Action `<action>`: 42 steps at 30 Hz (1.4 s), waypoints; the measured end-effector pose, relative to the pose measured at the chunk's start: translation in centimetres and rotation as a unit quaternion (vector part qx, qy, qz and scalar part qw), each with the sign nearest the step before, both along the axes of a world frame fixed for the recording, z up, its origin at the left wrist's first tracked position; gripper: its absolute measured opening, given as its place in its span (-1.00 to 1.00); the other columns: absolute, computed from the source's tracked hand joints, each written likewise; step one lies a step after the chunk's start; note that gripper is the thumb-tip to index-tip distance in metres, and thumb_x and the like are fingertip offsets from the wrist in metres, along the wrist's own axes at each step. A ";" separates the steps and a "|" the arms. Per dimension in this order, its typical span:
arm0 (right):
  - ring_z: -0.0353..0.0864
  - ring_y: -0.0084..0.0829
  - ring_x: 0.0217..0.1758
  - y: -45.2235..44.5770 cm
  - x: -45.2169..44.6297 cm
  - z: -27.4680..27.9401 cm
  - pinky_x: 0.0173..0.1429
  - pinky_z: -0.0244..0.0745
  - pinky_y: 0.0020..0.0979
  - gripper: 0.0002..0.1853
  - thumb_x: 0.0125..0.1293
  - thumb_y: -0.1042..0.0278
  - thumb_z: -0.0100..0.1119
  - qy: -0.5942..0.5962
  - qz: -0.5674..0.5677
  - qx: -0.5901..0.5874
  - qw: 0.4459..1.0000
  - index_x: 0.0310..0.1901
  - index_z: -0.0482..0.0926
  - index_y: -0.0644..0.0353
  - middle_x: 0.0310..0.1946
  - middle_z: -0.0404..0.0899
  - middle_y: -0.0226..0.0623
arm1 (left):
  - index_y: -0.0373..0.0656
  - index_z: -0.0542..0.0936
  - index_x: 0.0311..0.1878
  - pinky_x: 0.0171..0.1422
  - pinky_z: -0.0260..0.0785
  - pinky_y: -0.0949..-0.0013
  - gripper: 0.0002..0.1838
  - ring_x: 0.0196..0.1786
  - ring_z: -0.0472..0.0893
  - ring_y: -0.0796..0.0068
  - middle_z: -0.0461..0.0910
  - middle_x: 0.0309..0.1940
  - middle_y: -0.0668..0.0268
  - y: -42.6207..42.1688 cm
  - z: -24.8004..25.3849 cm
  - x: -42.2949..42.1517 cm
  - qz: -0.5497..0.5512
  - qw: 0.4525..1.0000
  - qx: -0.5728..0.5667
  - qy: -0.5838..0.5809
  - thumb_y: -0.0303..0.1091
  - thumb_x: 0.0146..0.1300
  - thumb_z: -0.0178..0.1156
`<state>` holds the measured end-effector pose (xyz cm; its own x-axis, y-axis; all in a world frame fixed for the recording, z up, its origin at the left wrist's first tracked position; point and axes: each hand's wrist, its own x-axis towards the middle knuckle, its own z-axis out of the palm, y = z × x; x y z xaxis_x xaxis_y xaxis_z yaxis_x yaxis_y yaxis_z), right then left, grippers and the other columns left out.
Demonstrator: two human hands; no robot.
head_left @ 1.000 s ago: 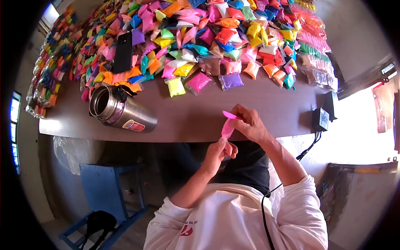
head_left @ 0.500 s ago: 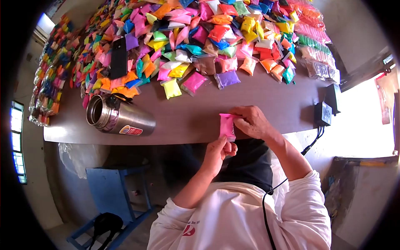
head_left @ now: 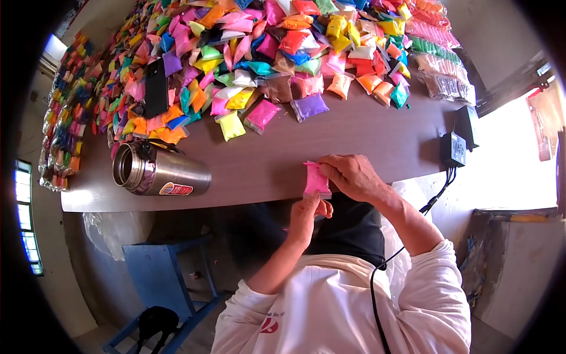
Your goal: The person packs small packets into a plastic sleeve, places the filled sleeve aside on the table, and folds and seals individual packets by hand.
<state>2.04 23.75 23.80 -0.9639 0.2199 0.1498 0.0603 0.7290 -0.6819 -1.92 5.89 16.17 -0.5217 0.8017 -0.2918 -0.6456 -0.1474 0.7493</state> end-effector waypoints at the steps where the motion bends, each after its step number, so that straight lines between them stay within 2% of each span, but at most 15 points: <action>1: 0.65 -0.03 -0.31 0.0 0.0 0.0 -0.21 0.53 -0.15 -0.77 0.46 0.29 0.04 0.006 0.007 0.006 1.000 -0.05 0.63 0.20 -0.37 0.66 -0.12 | -0.21 0.48 -0.56 -0.15 0.42 0.37 -0.45 -0.36 0.57 0.43 0.55 -0.51 0.25 0.1 -0.1 0.0 0.006 1.000 -0.006 0.015 -0.02 0.53 0.02; 6: 0.66 -0.03 -0.34 0.1 0.2 0.0 -0.23 0.53 -0.14 -0.78 0.46 0.31 0.02 -0.041 0.013 -0.028 0.999 -0.03 0.61 0.18 -0.38 0.66 -0.10 | -0.22 0.48 -0.57 -0.14 0.40 0.37 -0.38 -0.38 0.56 0.44 0.55 -0.53 0.23 0.3 0.4 -0.2 0.010 1.000 -0.012 0.018 0.06 0.54 -0.03; 9: 0.68 -0.09 -0.36 -0.2 0.3 -0.5 -0.26 0.53 -0.16 -0.80 0.45 0.33 0.07 0.028 0.027 0.010 0.999 -0.02 0.60 0.19 -0.41 0.65 -0.10 | -0.22 0.48 -0.58 -0.15 0.40 0.38 -0.34 -0.39 0.56 0.45 0.55 -0.54 0.24 0.5 0.9 0.0 0.017 1.000 -0.011 0.009 0.10 0.55 -0.07; 11: 0.70 -0.17 -0.37 -0.2 0.5 -0.4 -0.28 0.53 -0.23 -0.83 0.43 0.35 0.13 -0.024 -0.030 -0.120 0.992 -0.05 0.59 0.21 -0.44 0.62 -0.12 | -0.23 0.49 -0.59 -0.15 0.39 0.39 -0.32 -0.39 0.55 0.46 0.54 -0.56 0.24 0.7 1.0 0.2 0.018 0.997 -0.027 0.071 0.11 0.56 -0.11; 15: 0.69 -0.23 -0.41 -0.6 1.5 0.0 -0.31 0.52 -0.29 -0.86 0.42 0.36 0.15 -0.001 -0.098 -0.124 0.987 -0.13 0.57 0.24 -0.49 0.59 -0.12 | -0.25 0.49 -0.59 -0.17 0.38 0.40 -0.31 -0.40 0.55 0.47 0.54 -0.58 0.26 0.8 0.2 0.3 0.023 0.994 -0.017 0.107 0.09 0.58 -0.14; 17: 0.66 -0.21 -0.46 -1.3 2.4 0.1 -0.36 0.50 -0.30 -0.88 0.40 0.38 0.16 -0.008 -0.136 -0.088 0.987 -0.23 0.55 0.25 -0.52 0.58 -0.12 | -0.26 0.48 -0.59 -0.18 0.38 0.41 -0.33 -0.40 0.54 0.48 0.53 -0.59 0.27 0.9 0.0 0.5 0.037 0.990 -0.005 0.139 0.04 0.59 -0.14; 20: 0.64 -0.16 -0.50 -3.0 3.1 -0.3 -0.41 0.49 -0.27 -0.88 0.34 0.40 0.21 0.017 -0.122 -0.035 0.992 -0.30 0.52 0.25 -0.53 0.59 -0.13 | -0.26 0.46 -0.60 -0.20 0.37 0.43 -0.34 -0.43 0.52 0.49 0.51 -0.60 0.29 1.1 0.1 0.8 0.045 0.985 -0.031 0.164 0.01 0.60 -0.13; 24: 0.62 -0.09 -0.54 -3.6 2.7 -1.4 -0.44 0.50 -0.23 -0.83 0.21 0.38 0.30 0.007 -0.148 0.023 0.989 -0.42 0.50 0.21 -0.58 0.59 -0.15 | -0.25 0.42 -0.61 -0.26 0.36 0.41 -0.35 -0.48 0.48 0.51 0.46 -0.63 0.31 1.2 -0.4 0.8 0.047 0.987 -0.044 0.145 -0.01 0.60 -0.11; 27: 0.62 -0.10 -0.54 -3.8 2.2 -1.3 -0.46 0.50 -0.23 -0.82 0.20 0.36 0.31 0.005 -0.170 0.020 0.985 -0.44 0.50 0.20 -0.59 0.60 -0.15 | -0.16 0.42 -0.64 -0.37 0.39 0.47 -0.34 -0.51 0.52 0.54 0.52 -0.62 0.32 1.2 -0.8 0.8 0.049 0.984 -0.061 0.162 0.06 0.58 -0.11; 29: 0.63 -0.10 -0.54 -3.6 2.0 -1.2 -0.46 0.50 -0.23 -0.82 0.21 0.37 0.31 -0.002 -0.182 0.018 0.983 -0.44 0.50 0.20 -0.59 0.60 -0.15 | -0.23 0.37 -0.65 -0.45 0.32 0.36 -0.37 -0.61 0.41 0.51 0.37 -0.70 0.34 1.3 -0.9 0.7 0.053 0.988 -0.031 0.140 -0.05 0.58 -0.06; 34: 0.64 -0.13 -0.53 -2.3 1.7 -1.9 -0.45 0.49 -0.27 -0.83 0.22 0.40 0.30 0.001 -0.203 0.010 0.979 -0.43 0.51 0.24 -0.58 0.61 -0.15 | -0.21 0.31 -0.72 -0.49 0.28 0.37 -0.31 -0.65 0.40 0.50 0.32 -0.76 0.35 1.5 0.6 0.4 0.040 0.980 -0.083 0.176 -0.01 0.59 -0.10; 36: 0.63 -0.20 -0.56 -1.1 1.5 -2.0 -0.45 0.47 -0.31 -0.84 0.23 0.43 0.29 0.018 -0.299 0.069 0.952 -0.43 0.52 0.27 -0.60 0.59 -0.16 | -0.21 0.30 -0.74 -0.50 0.27 0.38 -0.28 -0.65 0.39 0.50 0.31 -0.77 0.34 1.5 0.7 0.5 0.036 0.977 -0.094 0.188 0.01 0.59 -0.11; 38: 0.59 -0.28 -0.59 -0.4 1.6 -0.8 -0.45 0.45 -0.34 -0.85 0.23 0.44 0.28 0.013 -0.299 0.027 0.954 -0.42 0.54 0.27 -0.63 0.56 -0.17 | -0.22 0.28 -0.75 -0.50 0.25 0.39 -0.26 -0.66 0.39 0.50 0.32 -0.79 0.33 1.6 0.4 0.5 0.041 0.984 -0.083 0.153 0.03 0.59 -0.13; 40: 0.55 -0.35 -0.61 -1.5 1.7 0.9 -0.45 0.44 -0.36 -0.87 0.22 0.44 0.28 0.021 -0.239 -0.030 0.970 -0.42 0.54 0.26 -0.64 0.53 -0.18 | -0.22 0.28 -0.76 -0.51 0.24 0.40 -0.26 -0.67 0.39 0.50 0.31 -0.79 0.33 1.5 -0.1 0.6 0.042 0.984 -0.072 0.155 0.03 0.59 -0.14; 42: 0.59 -0.16 -0.58 -2.5 1.3 0.7 -0.46 0.46 -0.27 -0.85 0.18 0.45 0.27 0.026 -0.156 0.034 0.987 -0.45 0.50 0.23 -0.63 0.54 -0.15 | -0.22 0.27 -0.77 -0.51 0.23 0.40 -0.25 -0.67 0.38 0.51 0.31 -0.80 0.33 1.6 0.1 0.5 0.044 0.984 -0.060 0.160 0.04 0.60 -0.14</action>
<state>3.32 21.23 24.46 -0.8414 0.4929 0.2216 0.2555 0.7241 -0.6407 -1.43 7.53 16.27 -0.6674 0.7199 -0.1904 -0.3623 -0.0906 0.9276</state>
